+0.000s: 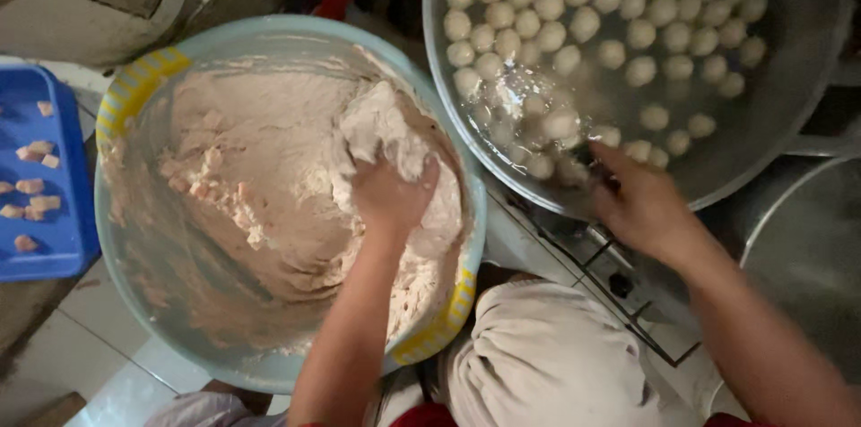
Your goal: The person scoops meatball paste by hand from a large basin, forms it against a spoon, and drops the formed balls into a pan of boiling water, repeating the cycle continuously. A tray of cubed meat sits beside the basin, and finished balls accumulate in the boiling pan.
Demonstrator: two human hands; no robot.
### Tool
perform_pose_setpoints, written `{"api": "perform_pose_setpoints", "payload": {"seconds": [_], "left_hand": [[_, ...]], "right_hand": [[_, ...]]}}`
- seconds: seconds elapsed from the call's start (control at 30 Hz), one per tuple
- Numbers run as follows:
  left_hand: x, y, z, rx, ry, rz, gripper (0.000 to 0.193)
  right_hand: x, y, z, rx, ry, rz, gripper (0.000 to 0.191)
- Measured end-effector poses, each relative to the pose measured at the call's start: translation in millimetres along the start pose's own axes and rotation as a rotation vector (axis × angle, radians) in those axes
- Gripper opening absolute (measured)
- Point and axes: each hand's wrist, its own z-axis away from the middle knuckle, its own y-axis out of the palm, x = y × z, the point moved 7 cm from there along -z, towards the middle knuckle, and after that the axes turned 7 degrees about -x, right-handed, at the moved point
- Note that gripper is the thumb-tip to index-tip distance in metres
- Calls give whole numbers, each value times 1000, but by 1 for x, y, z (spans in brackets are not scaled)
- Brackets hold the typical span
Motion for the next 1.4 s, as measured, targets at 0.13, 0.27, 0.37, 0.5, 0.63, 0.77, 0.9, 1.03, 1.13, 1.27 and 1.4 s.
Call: {"api": "perform_pose_setpoints", "payload": {"seconds": [0.13,0.27,0.37,0.5,0.63,0.77,0.9,1.03,1.13,1.27,1.4], "left_hand": [[11,29,35,534,-413,220,62],[-17,6,32,225,-109,380,18],[-23,1,39,148,-142,485,19],[-35,0,44,132,-105,553,25],[-53,-3,45,114,89,540,15],[-46,7,48,277,-132,570,15],[-41,8,44,381,-140,459,19],[-34,-13,33,79,-171,179,31],[-39,-15,34,26,-144,323,25],[-39,-6,42,98,-101,497,14],[-42,-1,51,58,-119,568,18]], "right_hand": [[-18,-25,-9,-136,100,370,42],[-9,-34,-7,-233,71,296,38],[-2,-18,2,-127,139,-110,39],[29,32,28,320,223,-573,38],[53,42,43,286,123,-260,43],[73,43,44,298,-62,-413,42],[40,52,49,465,307,-562,50],[16,14,36,166,136,-280,54],[11,-16,27,-38,-68,-39,56],[-7,-24,20,-58,114,110,50],[9,0,27,70,222,-166,47]]}}
